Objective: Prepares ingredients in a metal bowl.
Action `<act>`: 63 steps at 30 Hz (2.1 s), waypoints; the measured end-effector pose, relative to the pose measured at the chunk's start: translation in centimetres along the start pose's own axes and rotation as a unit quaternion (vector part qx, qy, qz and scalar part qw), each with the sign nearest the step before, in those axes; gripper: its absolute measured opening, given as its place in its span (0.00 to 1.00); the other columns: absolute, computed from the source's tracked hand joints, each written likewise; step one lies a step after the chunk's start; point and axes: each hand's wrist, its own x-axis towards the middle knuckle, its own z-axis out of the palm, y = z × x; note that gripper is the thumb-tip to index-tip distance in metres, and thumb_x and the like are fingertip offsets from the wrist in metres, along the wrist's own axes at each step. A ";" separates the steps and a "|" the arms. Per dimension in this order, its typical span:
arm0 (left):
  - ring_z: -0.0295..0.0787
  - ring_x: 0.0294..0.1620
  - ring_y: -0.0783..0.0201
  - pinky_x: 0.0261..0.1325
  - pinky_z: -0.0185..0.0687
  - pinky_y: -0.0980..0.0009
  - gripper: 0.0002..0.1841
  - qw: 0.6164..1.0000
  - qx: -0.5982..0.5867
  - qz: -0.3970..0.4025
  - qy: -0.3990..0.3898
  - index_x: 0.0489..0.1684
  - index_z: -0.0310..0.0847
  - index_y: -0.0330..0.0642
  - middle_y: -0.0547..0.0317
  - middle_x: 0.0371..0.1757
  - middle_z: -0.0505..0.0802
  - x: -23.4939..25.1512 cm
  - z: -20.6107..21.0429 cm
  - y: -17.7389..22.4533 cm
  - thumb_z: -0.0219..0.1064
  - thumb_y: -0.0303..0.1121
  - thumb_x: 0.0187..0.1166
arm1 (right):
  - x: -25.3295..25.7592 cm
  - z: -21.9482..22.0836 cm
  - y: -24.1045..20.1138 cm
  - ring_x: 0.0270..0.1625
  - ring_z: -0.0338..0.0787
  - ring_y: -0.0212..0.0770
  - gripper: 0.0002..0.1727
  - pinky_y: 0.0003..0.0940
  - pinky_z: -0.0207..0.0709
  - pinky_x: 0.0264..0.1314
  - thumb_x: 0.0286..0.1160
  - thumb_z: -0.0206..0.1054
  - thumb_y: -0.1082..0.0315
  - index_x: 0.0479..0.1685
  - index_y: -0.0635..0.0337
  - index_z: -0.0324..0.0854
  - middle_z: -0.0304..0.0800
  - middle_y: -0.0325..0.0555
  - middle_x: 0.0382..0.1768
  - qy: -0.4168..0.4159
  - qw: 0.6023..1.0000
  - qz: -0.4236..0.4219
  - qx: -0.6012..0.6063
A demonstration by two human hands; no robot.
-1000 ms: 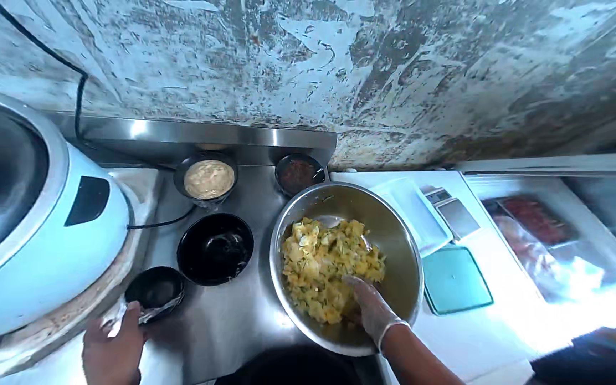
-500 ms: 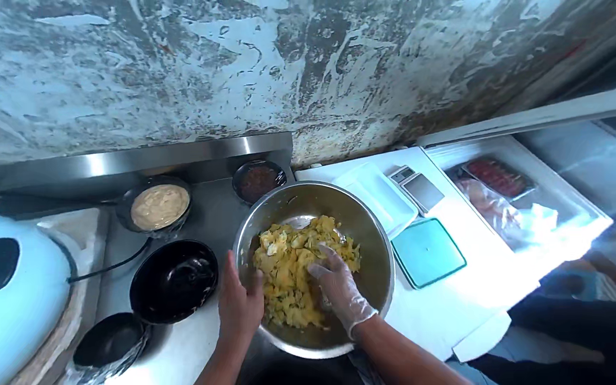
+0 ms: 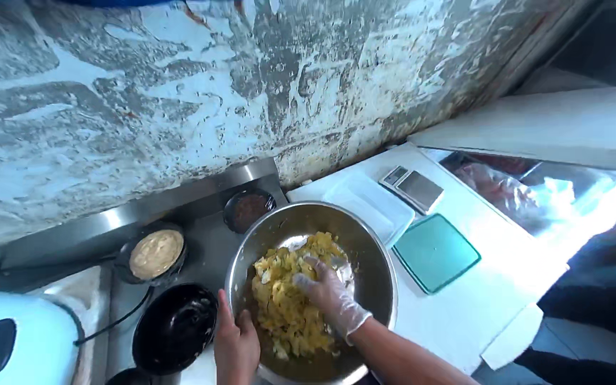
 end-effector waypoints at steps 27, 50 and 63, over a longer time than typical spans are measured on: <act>0.75 0.82 0.56 0.85 0.67 0.51 0.31 0.986 -0.026 -0.018 -0.164 0.97 0.46 0.55 0.50 0.85 0.76 5.9 -1.6 -0.8 0.43 0.44 0.93 | 18.4 -4.7 -1.5 0.67 0.89 0.40 0.29 0.41 0.82 0.70 0.90 0.52 0.43 0.74 0.53 0.80 0.91 0.42 0.66 -0.283 0.956 0.024 0.074; 0.81 0.76 0.55 0.80 0.73 0.51 0.31 0.993 -0.020 -0.032 -0.111 0.97 0.45 0.57 0.54 0.83 0.79 4.3 -1.4 0.0 0.47 0.40 0.94 | 6.7 -6.4 -0.3 0.80 0.78 0.41 0.24 0.51 0.74 0.82 0.82 0.64 0.59 0.77 0.47 0.81 0.81 0.42 0.78 -0.115 0.968 -0.080 -0.211; 0.76 0.81 0.57 0.83 0.70 0.52 0.29 0.996 -0.049 0.019 -0.077 0.96 0.49 0.52 0.54 0.86 0.75 4.3 -0.8 -1.6 0.44 0.39 0.94 | 5.2 0.3 -1.8 0.56 0.92 0.45 0.21 0.49 0.87 0.58 0.88 0.57 0.53 0.68 0.57 0.81 0.92 0.52 0.55 -0.073 0.972 0.079 0.211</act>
